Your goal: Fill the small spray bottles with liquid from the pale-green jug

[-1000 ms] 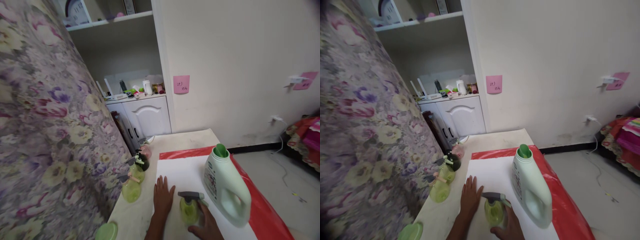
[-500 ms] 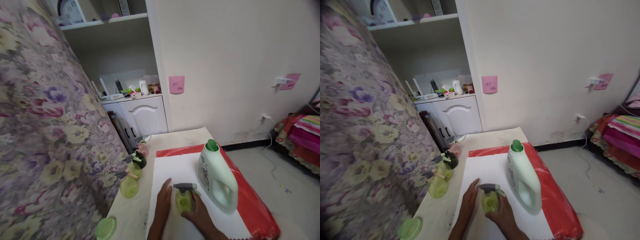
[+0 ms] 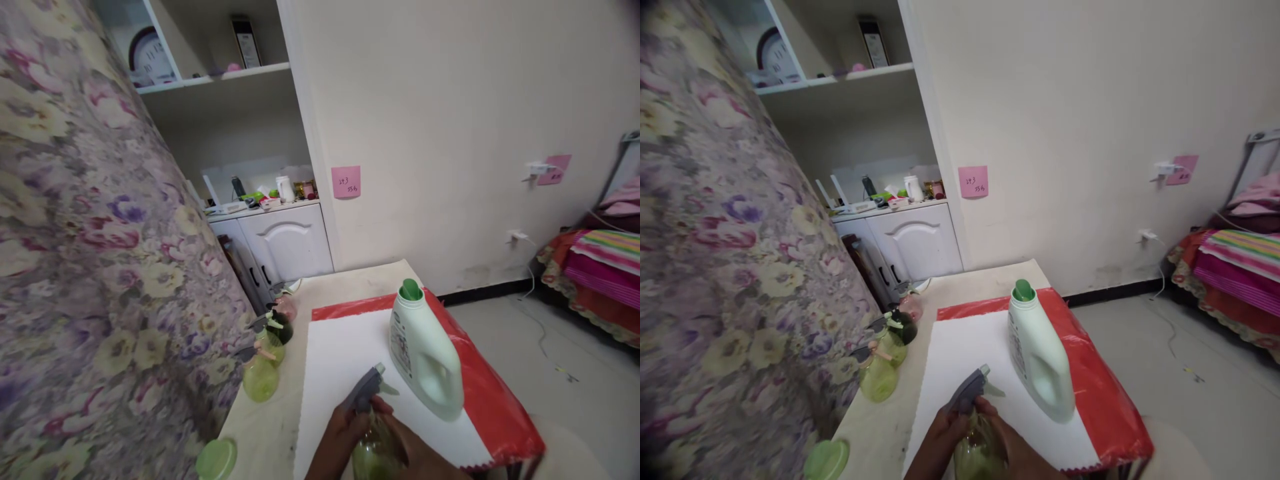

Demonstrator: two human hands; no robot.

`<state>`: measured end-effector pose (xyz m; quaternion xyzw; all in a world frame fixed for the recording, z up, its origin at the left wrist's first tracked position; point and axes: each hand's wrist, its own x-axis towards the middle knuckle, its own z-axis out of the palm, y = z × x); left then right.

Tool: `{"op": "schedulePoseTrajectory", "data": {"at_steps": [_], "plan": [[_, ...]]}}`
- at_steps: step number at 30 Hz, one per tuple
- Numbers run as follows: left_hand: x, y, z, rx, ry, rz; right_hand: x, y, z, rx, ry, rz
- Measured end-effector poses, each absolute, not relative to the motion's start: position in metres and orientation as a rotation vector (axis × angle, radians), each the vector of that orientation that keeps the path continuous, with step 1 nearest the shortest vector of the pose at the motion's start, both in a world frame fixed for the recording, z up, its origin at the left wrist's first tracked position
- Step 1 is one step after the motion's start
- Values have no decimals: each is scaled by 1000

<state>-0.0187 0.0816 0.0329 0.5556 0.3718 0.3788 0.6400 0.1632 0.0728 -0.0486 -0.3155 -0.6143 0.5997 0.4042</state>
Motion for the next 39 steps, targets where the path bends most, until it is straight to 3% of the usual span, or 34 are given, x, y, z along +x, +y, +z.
{"op": "schedulePoseTrajectory", "data": {"at_steps": [8,13,19,25,31,39], "plan": [[3,70,4,1107,1091,1028,165,60,-54,-759,-1462,1482],[22,69,17,1260,1165,1183,157,54,-28,-676,-1325,1518],[11,58,31,1175,936,1014,164,45,-23,-641,-1343,1583],[24,53,18,1052,1027,1274,159,38,-41,-722,-1369,1470],[14,38,20,1085,905,1100,163,32,-38,-619,-1387,1464],[29,36,5,1082,1187,1177,167,27,-42,-553,-1329,1490]]}}
